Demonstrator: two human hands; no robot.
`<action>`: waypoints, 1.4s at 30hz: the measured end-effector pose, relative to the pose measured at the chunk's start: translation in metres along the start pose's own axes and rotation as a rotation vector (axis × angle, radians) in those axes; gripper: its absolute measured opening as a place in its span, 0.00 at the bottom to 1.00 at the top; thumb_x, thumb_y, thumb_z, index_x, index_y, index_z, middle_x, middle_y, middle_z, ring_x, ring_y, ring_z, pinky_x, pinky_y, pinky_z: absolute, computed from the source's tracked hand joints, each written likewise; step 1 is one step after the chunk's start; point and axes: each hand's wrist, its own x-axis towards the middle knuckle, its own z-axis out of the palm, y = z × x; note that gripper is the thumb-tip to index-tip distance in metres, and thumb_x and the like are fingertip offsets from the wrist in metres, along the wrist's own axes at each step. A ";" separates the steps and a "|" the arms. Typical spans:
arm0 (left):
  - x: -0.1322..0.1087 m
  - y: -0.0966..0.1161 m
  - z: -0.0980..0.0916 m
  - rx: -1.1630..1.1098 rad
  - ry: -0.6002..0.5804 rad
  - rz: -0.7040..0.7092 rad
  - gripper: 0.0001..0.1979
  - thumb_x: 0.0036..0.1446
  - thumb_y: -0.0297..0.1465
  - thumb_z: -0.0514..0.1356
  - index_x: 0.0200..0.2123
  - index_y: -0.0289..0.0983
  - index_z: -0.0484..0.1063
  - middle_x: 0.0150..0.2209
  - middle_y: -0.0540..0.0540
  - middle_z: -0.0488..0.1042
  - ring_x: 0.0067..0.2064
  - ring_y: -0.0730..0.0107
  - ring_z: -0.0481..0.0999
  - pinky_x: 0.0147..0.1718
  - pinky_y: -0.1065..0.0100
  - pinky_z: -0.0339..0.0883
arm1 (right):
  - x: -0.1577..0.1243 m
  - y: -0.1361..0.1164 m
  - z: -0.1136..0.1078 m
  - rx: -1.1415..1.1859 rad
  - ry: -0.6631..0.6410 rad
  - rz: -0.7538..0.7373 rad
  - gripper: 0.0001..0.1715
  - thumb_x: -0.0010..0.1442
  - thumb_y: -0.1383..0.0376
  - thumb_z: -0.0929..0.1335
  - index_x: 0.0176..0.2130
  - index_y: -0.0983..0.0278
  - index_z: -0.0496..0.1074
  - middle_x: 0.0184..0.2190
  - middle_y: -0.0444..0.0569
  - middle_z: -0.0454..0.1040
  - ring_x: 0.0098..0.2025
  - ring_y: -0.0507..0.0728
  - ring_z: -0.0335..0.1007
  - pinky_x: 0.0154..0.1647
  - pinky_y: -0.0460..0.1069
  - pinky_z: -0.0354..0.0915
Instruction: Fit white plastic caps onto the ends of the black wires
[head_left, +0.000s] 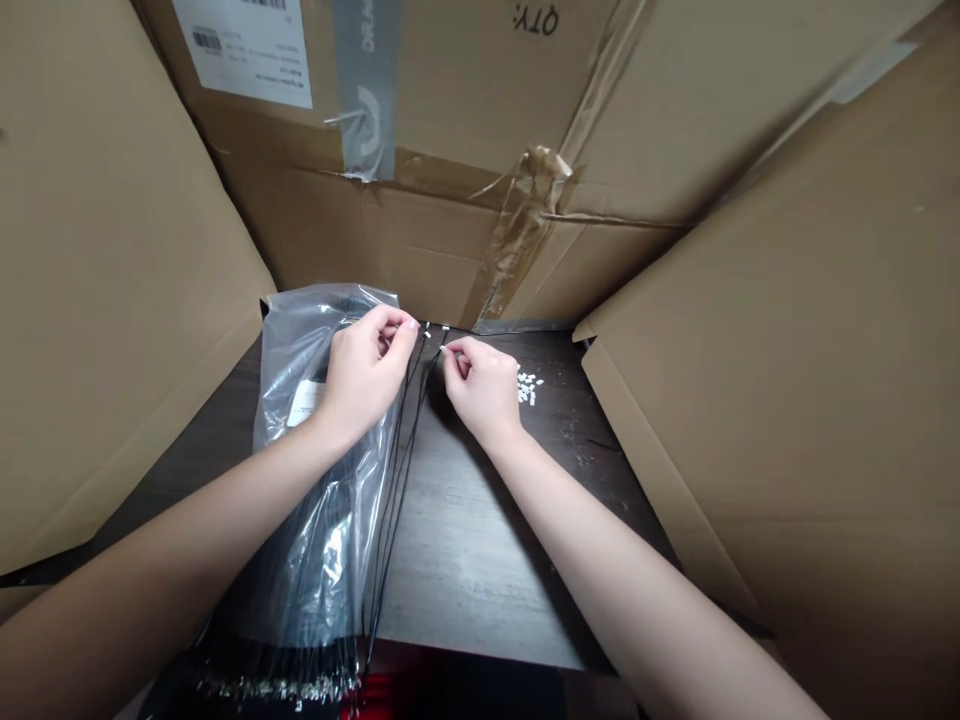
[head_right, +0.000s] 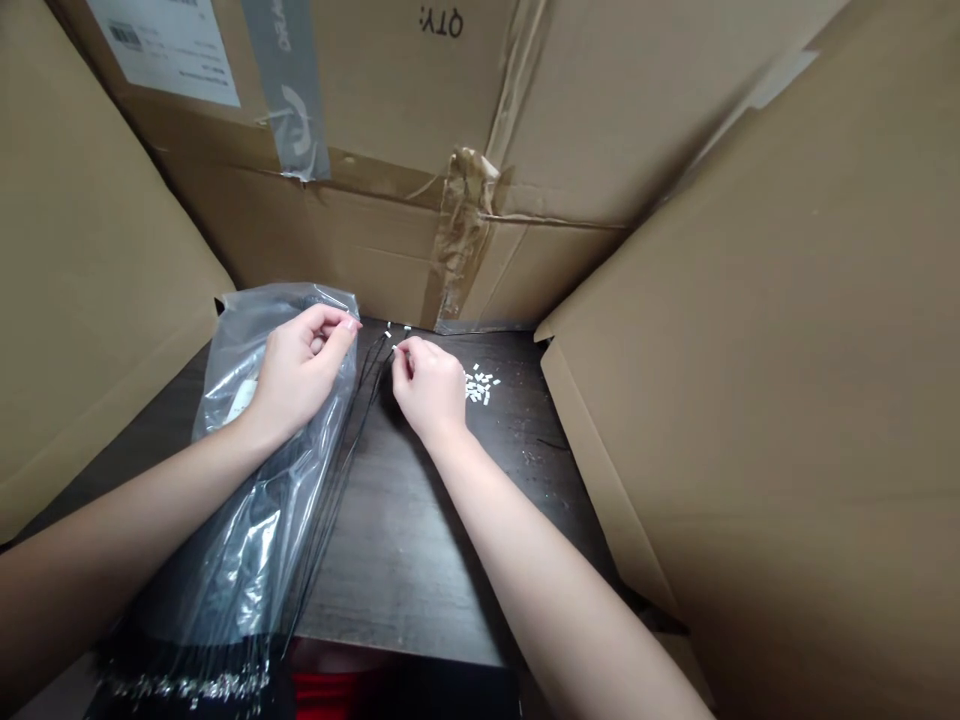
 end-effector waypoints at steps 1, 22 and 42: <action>0.000 -0.001 0.000 0.000 0.011 -0.001 0.09 0.63 0.34 0.58 0.34 0.35 0.74 0.26 0.52 0.74 0.26 0.75 0.69 0.29 0.72 0.61 | 0.003 -0.001 0.003 -0.054 -0.028 -0.001 0.11 0.65 0.65 0.64 0.32 0.62 0.73 0.25 0.47 0.74 0.27 0.56 0.68 0.33 0.50 0.59; -0.093 0.050 -0.116 0.274 -0.471 0.030 0.11 0.64 0.36 0.61 0.29 0.41 0.75 0.25 0.53 0.75 0.24 0.75 0.72 0.23 0.73 0.64 | 0.018 -0.008 -0.001 -0.166 -0.122 0.155 0.15 0.70 0.65 0.59 0.41 0.63 0.75 0.36 0.55 0.81 0.37 0.62 0.76 0.38 0.51 0.60; -0.198 0.032 -0.127 0.617 -0.282 0.199 0.16 0.64 0.28 0.60 0.54 0.48 0.75 0.45 0.46 0.77 0.46 0.60 0.74 0.46 0.56 0.61 | 0.010 -0.013 0.003 -0.090 -0.192 0.000 0.14 0.68 0.63 0.63 0.34 0.63 0.75 0.25 0.49 0.74 0.29 0.59 0.69 0.34 0.51 0.57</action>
